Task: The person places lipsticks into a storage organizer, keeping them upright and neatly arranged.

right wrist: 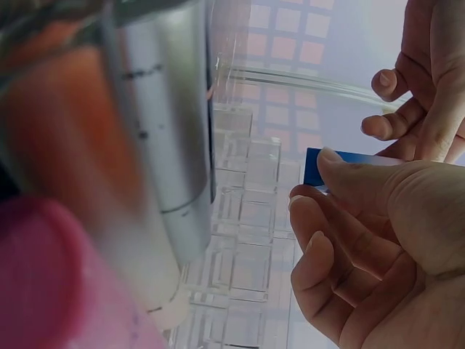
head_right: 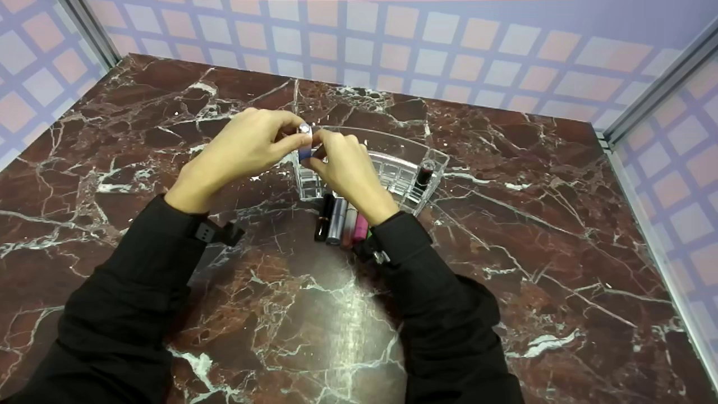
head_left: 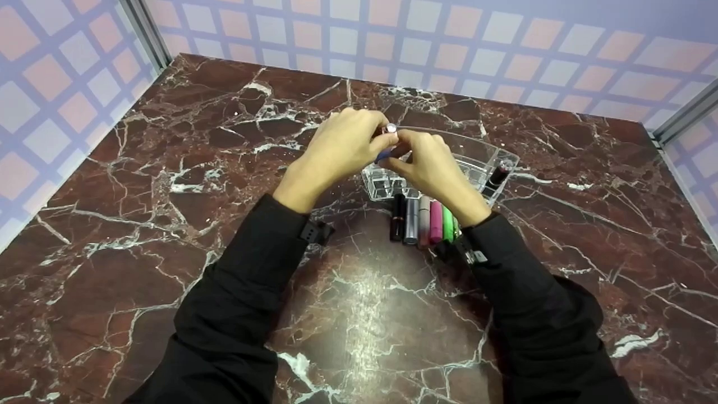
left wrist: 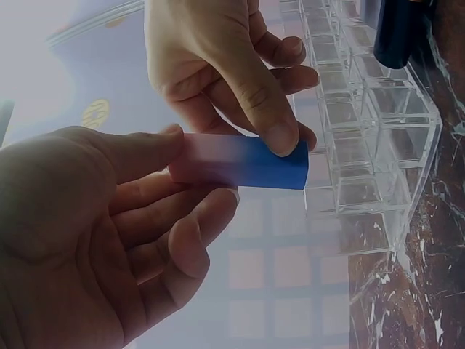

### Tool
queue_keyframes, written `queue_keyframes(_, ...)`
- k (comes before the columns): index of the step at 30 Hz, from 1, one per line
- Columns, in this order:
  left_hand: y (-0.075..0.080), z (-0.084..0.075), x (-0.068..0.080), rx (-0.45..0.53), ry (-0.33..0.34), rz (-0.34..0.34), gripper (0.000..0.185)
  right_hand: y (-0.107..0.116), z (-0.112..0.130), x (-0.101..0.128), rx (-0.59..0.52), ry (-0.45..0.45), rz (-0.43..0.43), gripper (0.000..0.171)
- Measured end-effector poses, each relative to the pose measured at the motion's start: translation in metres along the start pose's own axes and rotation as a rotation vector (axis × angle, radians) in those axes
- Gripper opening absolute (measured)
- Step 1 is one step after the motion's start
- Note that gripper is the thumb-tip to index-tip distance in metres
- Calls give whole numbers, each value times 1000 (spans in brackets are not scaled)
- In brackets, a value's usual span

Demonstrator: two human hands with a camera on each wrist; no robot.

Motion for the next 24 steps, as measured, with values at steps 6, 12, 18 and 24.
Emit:
queue_keyframes(6,-1,-1,1,-32,1,-11,26,-4,-2,-2,-6,-18,15,24)
queue_keyframes(12,-3,-1,1,-52,-8,-22,26,-4,-2,-2,16,3,4,23)
queue_keyframes(18,-6,2,0,-47,15,-6,28,-6,-3,-2,13,11,12,21)
queue_keyframes(24,-9,5,0,-39,33,13,28,-10,-5,-3,8,13,33,20)
Point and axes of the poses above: each hand's wrist, its own x-axis away from the middle knuckle, its own y-axis out of the back of the hand, z = x × y, the point moved 9 cm from there along -x, towards the middle knuckle, and after that the axes turned 14 degrees about x, right-handed, at the moved point
